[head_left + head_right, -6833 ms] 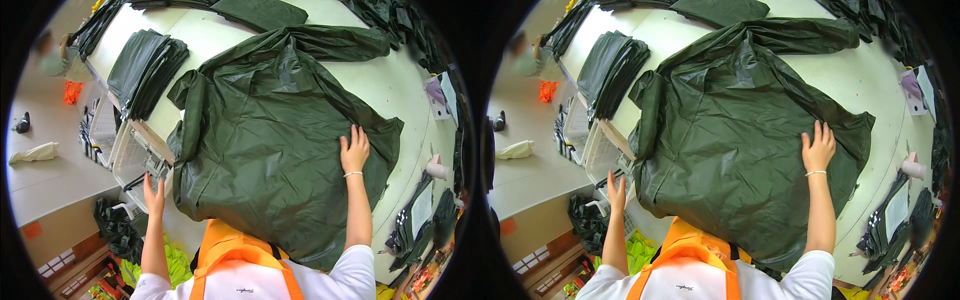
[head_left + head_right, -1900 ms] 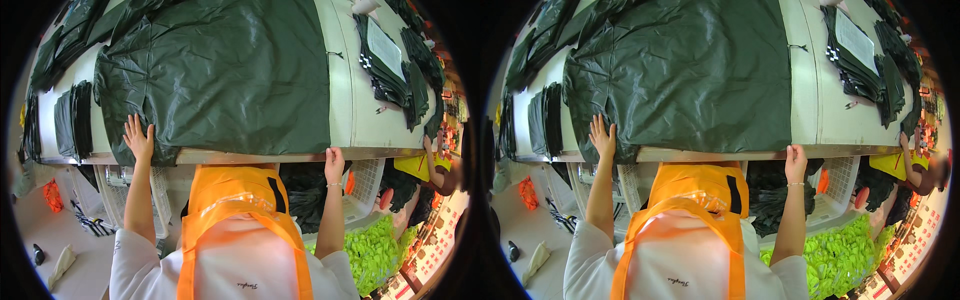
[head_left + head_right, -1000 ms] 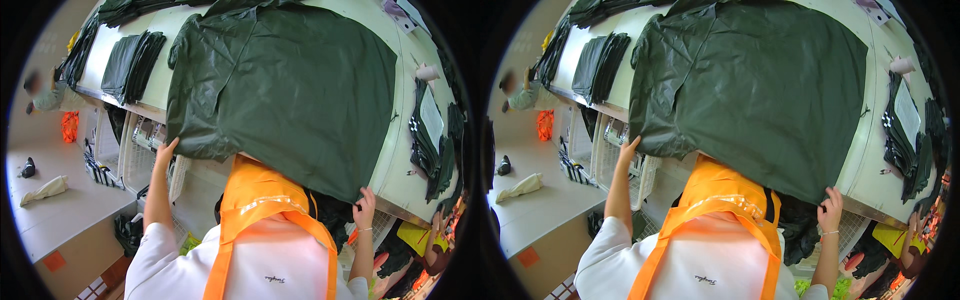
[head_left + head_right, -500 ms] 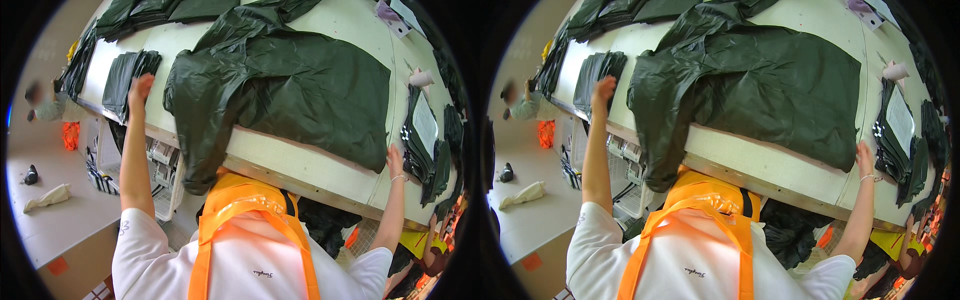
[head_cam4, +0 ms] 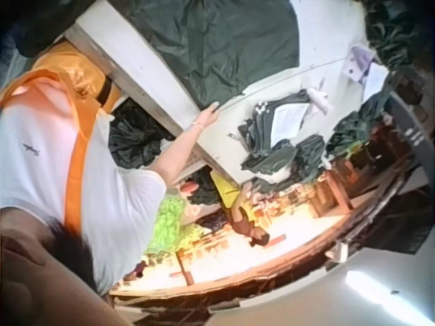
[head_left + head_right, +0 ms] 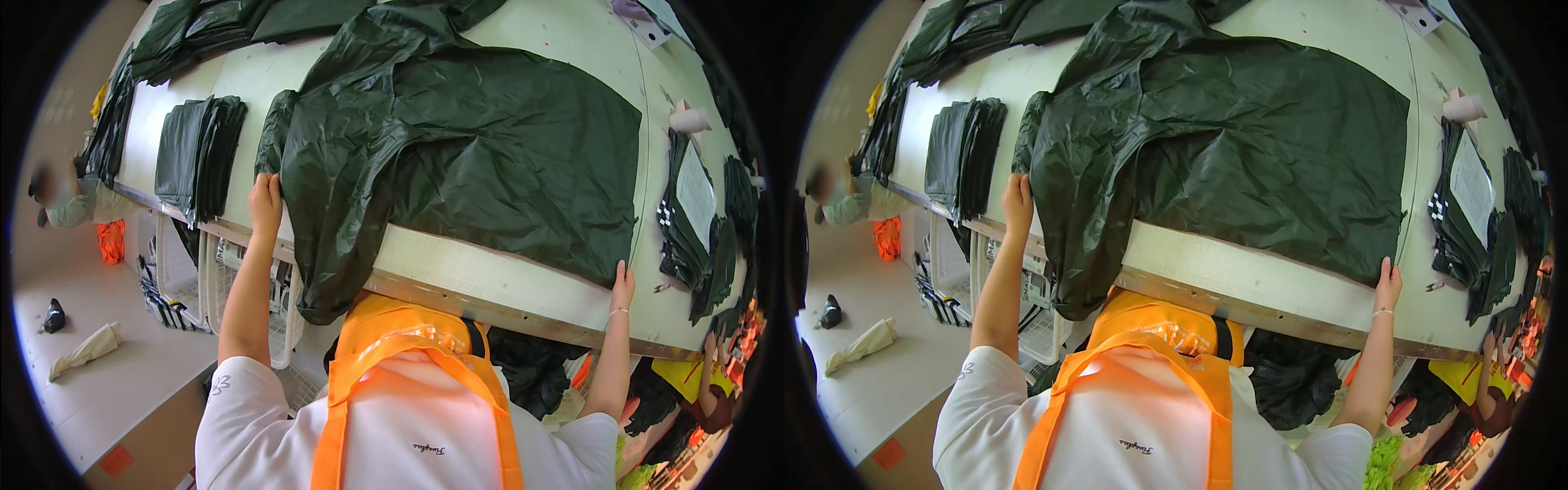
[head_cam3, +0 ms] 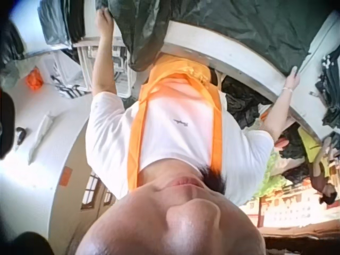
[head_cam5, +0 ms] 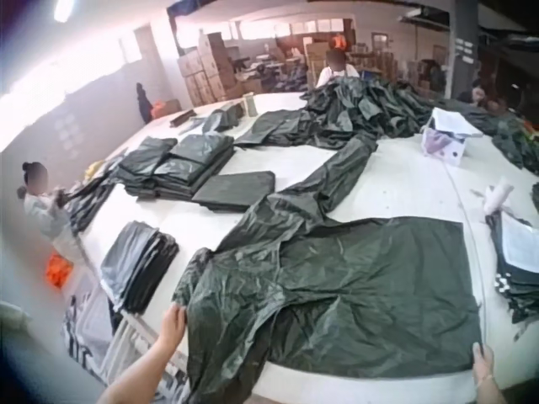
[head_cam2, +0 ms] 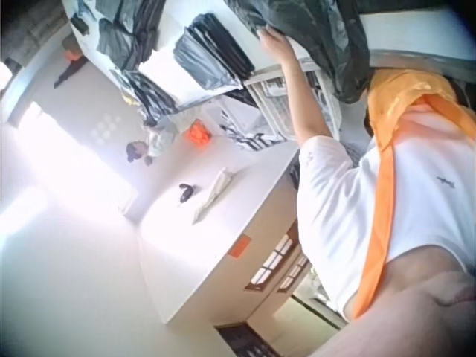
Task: The person folds a dark green jacket on a work table. They smooth the fabric, fold the sleeves and body, and place the folded jacket into a plastic bag before stacking it with other packaged items.
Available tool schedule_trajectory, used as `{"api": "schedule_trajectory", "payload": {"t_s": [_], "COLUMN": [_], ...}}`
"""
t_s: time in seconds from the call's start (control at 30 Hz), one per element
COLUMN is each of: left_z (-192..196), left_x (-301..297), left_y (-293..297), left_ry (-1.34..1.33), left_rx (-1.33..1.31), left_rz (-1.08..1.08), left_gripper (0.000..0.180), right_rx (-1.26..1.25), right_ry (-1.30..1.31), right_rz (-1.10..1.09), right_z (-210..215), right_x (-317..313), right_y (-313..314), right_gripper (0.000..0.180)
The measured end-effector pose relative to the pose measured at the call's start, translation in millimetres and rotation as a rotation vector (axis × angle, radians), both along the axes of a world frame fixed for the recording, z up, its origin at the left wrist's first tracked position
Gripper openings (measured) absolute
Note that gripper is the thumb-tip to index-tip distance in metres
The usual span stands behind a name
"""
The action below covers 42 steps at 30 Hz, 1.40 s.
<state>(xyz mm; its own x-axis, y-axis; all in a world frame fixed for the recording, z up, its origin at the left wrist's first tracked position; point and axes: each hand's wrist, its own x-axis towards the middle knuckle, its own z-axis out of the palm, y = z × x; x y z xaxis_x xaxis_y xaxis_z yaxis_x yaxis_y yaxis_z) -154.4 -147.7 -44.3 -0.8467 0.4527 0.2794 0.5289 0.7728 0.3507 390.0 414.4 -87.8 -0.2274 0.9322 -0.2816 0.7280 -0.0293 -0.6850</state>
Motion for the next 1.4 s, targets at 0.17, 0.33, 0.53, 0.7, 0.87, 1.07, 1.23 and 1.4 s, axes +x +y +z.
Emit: {"api": "schedule_trajectory", "payload": {"t_s": [0.17,0.33,0.53,0.7,0.87,1.07,1.23,1.4], "left_z": [-22,-30,-30,-27,-33,-32,-36,-17], "left_x": [-21,-21,-26,-27,-29,-23,-36,-33], "left_y": [-10,-39,-40,-32,-37,-42,-35,-33], "left_ry": [0.009,-0.27,-0.32,-0.291,-0.292,-0.255,-0.331,-0.345], "left_rx": [-0.487,-0.148,-0.28,-0.229,-0.216,-0.156,-0.206,-0.224], "left_rz": [0.127,-0.006,-0.011,-0.054,-0.039,-0.03,-0.091,-0.096], "left_gripper": [0.018,0.027,0.028,0.028,0.028,0.029,0.022,0.039], "right_rx": [0.215,1.072,-0.908,-1.139,-1.043,-0.762,0.023,0.649], "right_ry": [-0.332,-0.351,-0.041,0.263,0.216,-0.17,-0.624,-0.206], "right_rz": [0.105,0.238,1.13,0.663,0.665,0.774,0.853,0.3], "right_z": [10,38,56,-21,30,106,121,117], "right_x": [-23,-92,-222,-288,-281,-212,-216,-198], "right_y": [-34,-99,-350,-503,-465,-200,-29,-60], "right_gripper": [0.045,0.041,0.031,0.047,0.043,0.024,0.036,0.047]}}
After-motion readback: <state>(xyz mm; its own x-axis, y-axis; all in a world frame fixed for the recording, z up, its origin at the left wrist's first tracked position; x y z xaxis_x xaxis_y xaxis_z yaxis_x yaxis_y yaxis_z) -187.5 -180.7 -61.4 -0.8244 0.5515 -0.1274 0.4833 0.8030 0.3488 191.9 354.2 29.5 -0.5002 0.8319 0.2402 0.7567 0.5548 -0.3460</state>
